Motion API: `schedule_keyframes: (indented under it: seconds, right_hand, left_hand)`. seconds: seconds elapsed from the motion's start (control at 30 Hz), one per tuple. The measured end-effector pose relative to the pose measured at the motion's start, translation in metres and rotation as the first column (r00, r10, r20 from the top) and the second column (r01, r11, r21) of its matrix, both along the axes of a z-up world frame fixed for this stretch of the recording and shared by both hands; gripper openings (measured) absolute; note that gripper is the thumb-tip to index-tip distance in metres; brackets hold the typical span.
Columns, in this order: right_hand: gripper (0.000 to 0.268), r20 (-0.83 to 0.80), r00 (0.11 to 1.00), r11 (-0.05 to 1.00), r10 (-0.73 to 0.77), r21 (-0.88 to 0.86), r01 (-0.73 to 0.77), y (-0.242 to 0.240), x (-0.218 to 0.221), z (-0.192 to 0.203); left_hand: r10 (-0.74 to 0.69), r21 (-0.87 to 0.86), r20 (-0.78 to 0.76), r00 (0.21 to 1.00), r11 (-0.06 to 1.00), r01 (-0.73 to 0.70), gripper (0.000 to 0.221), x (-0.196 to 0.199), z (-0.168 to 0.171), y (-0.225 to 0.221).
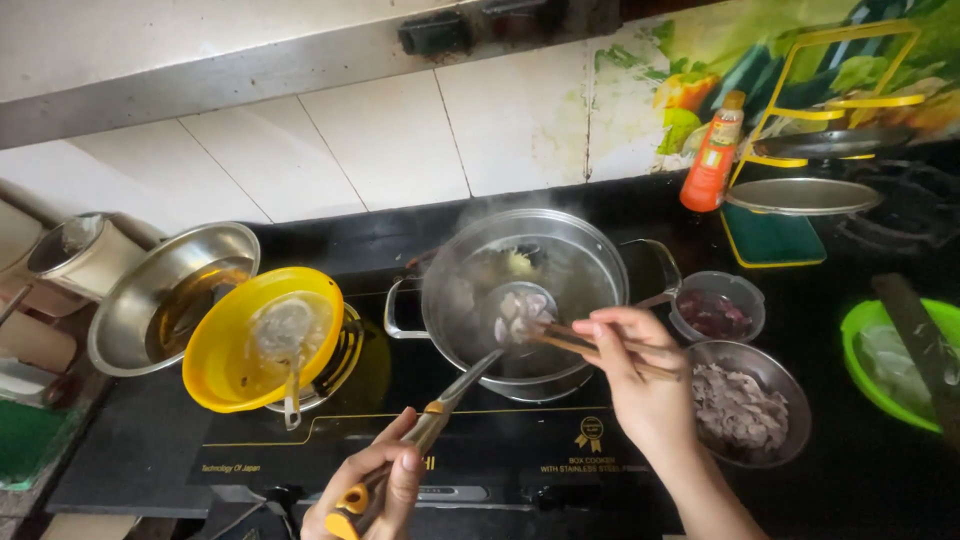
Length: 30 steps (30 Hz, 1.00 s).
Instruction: Using a skimmer and chopsticks to remove cooked meat pieces from a pot of boiling water.
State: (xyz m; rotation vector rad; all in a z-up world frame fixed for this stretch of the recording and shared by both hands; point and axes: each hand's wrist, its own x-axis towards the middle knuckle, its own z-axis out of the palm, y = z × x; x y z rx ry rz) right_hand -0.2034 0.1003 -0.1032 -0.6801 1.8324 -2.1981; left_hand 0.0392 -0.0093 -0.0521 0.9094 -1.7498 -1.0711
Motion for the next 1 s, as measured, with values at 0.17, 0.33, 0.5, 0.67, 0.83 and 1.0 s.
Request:
schedule_keyframes:
  seconds: [0.17,0.33,0.5,0.67,0.83,1.0]
  right_hand:
    - [0.013,-0.167,0.982,0.992,-0.084,-0.107,0.067,0.014,0.008,0.026]
    - [0.013,-0.168,0.972,0.979,-0.166,-0.150,0.141,0.025,0.009,0.043]
    - [0.015,-0.094,0.980,0.976,-0.176,-0.148,0.161,0.026,0.007,0.039]
    - [0.014,-0.114,0.980,0.981,-0.164,-0.118,0.151,0.028,0.008,0.034]
    - [0.019,-0.184,0.976,0.991,-0.115,0.039,0.125,0.029,-0.001,0.026]
    - [0.022,-0.221,0.975,0.931,0.004,0.357,0.077,0.031,-0.001,0.023]
  left_hand:
    - [0.061,0.002,0.076,0.995,0.998,-0.061,0.021,0.004,0.010,0.005]
    - [-0.188,-0.094,-0.123,0.975,0.980,0.177,0.013,0.017,-0.010,-0.004]
    - [-0.350,-0.096,-0.212,0.912,0.937,0.337,0.010,0.026,-0.034,-0.013]
    - [-0.544,-0.224,-0.362,0.757,0.839,0.495,0.010,0.017,-0.033,-0.012]
    - [-0.321,-0.074,-0.290,0.902,0.947,0.313,0.012,0.001,-0.009,0.006]
    - [-0.205,-0.121,-0.091,0.974,0.974,0.194,0.011,-0.001,-0.008,0.001]
